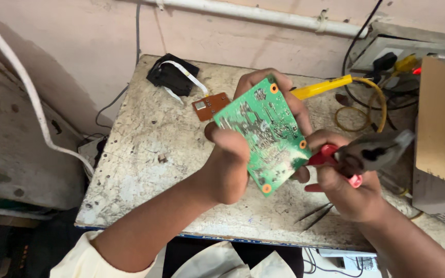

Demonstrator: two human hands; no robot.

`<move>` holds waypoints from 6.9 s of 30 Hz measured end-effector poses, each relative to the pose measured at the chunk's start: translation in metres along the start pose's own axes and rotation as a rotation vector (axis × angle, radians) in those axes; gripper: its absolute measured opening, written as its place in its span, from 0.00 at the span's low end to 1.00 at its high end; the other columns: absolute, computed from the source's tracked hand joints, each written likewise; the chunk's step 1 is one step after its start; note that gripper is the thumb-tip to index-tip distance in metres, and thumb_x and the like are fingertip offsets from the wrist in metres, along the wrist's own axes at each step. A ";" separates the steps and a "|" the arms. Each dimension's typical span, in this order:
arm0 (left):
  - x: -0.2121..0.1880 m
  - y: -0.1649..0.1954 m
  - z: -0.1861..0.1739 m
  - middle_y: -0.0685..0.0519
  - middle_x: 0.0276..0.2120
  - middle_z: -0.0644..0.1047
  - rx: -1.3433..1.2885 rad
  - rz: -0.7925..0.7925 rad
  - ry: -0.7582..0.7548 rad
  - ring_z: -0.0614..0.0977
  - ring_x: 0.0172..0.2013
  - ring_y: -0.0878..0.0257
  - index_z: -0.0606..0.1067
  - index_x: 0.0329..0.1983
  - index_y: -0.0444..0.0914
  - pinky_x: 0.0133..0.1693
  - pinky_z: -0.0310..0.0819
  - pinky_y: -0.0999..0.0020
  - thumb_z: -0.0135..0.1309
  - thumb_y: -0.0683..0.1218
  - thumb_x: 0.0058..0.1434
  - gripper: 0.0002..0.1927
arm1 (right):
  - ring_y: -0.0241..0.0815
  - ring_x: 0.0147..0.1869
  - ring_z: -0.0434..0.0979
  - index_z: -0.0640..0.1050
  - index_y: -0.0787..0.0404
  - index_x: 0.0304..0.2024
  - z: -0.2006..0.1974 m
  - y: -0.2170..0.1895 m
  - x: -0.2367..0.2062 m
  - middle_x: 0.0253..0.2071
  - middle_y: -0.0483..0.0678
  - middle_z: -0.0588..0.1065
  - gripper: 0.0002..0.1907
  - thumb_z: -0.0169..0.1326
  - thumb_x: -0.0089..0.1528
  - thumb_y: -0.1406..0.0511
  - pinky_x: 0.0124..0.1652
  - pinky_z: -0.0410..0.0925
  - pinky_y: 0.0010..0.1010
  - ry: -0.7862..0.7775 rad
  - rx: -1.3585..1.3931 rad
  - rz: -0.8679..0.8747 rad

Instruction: The person holds a green circuit board in one hand and uses red-handled pliers to grip and pull components off the board, working around its edges. They set the board down, pick up a soldering iron, and later use tweezers to work on the board's components.

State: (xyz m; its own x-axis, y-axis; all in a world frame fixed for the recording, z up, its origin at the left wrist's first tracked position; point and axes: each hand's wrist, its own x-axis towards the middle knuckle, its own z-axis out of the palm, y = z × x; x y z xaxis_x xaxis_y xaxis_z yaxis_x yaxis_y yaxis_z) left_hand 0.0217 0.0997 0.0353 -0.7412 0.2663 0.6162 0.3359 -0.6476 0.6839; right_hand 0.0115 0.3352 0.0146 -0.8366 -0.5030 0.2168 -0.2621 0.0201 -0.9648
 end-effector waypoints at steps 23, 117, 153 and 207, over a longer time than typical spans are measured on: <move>0.002 -0.015 0.003 0.50 0.55 0.68 0.123 -0.492 -0.320 0.79 0.52 0.54 0.58 0.66 0.37 0.55 0.72 0.59 0.47 0.63 0.72 0.32 | 0.34 0.38 0.77 0.76 0.60 0.47 -0.012 -0.025 0.012 0.40 0.43 0.78 0.12 0.64 0.64 0.68 0.38 0.70 0.26 0.116 -0.523 -0.482; -0.112 -0.074 0.041 0.46 0.50 0.74 -0.250 -0.349 0.236 0.74 0.53 0.61 0.49 0.81 0.29 0.62 0.65 0.65 0.42 0.77 0.67 0.58 | 0.32 0.29 0.62 0.63 0.61 0.40 0.068 0.008 -0.064 0.36 0.42 0.63 0.19 0.61 0.62 0.61 0.28 0.60 0.25 0.886 0.318 -0.747; -0.105 -0.070 0.043 0.50 0.40 0.74 0.160 -0.279 0.198 0.75 0.46 0.63 0.54 0.79 0.29 0.59 0.66 0.65 0.30 0.78 0.70 0.55 | 0.31 0.21 0.45 0.64 0.48 0.53 0.098 -0.001 -0.068 0.29 0.41 0.56 0.23 0.45 0.69 0.41 0.23 0.48 0.25 0.932 0.163 -0.693; -0.111 -0.084 0.037 0.47 0.47 0.74 -0.601 -0.376 0.227 0.79 0.45 0.60 0.55 0.79 0.29 0.54 0.77 0.55 0.46 0.76 0.66 0.56 | 0.26 0.27 0.56 0.66 0.56 0.56 0.001 0.039 -0.048 0.34 0.39 0.63 0.24 0.44 0.70 0.46 0.23 0.56 0.19 0.484 0.631 -0.830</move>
State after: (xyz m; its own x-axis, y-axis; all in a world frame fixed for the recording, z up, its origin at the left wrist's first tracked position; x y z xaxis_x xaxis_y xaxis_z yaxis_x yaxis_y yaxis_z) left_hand 0.0979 0.1507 -0.0760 -0.8674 0.4346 0.2424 -0.2914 -0.8385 0.4605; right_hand 0.0422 0.3591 -0.0333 -0.6517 0.2285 0.7233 -0.6459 -0.6671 -0.3712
